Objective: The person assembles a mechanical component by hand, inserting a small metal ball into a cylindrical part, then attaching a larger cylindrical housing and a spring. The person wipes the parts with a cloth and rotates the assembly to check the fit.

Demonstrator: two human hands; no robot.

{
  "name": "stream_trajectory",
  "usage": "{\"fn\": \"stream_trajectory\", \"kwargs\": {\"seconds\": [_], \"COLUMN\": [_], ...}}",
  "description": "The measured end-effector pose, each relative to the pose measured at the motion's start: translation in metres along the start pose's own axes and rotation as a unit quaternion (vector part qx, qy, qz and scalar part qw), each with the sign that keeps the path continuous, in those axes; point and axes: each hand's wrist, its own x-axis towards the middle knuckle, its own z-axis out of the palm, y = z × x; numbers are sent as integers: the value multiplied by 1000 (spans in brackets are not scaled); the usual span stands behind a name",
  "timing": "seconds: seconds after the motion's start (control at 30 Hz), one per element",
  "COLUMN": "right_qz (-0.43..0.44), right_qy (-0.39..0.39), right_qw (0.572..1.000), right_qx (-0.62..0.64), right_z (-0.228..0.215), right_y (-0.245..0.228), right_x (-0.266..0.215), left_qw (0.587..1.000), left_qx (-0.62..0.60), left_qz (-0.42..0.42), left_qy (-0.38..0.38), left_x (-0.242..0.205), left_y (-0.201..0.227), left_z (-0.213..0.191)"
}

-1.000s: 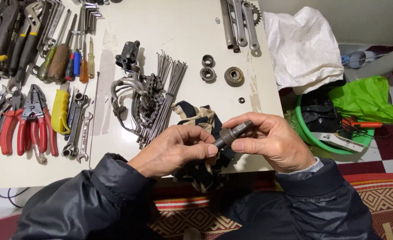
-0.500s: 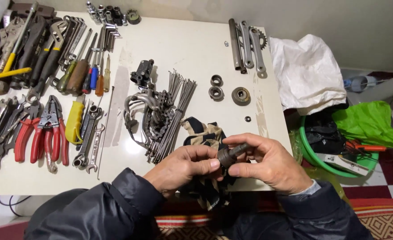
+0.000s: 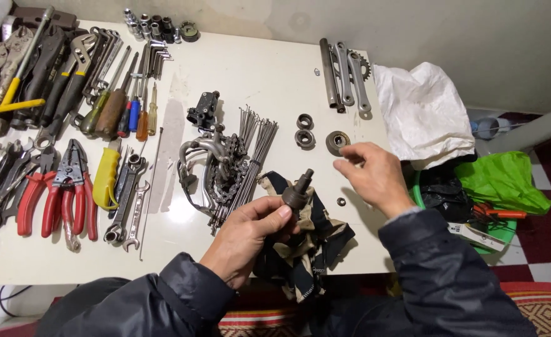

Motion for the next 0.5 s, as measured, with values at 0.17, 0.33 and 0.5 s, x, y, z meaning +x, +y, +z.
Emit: {"fn": "stream_trajectory", "kwargs": {"seconds": [0.17,0.33,0.5], "right_qz": [-56,-112,-123], "right_qy": [27,29,16], "right_qw": [996,980,970], "right_qx": [-69,-163,-209], "right_z": [15,41,62], "right_y": [1,13,-2], "right_x": [34,69,77], "left_qw": [999,998,997], "left_qx": [10,2,16], "left_qz": [0,-6,-14], "left_qy": [35,60,77], "left_x": [-1,-2,-1], "left_y": [5,9,11], "left_z": [-7,-14,-18]}}
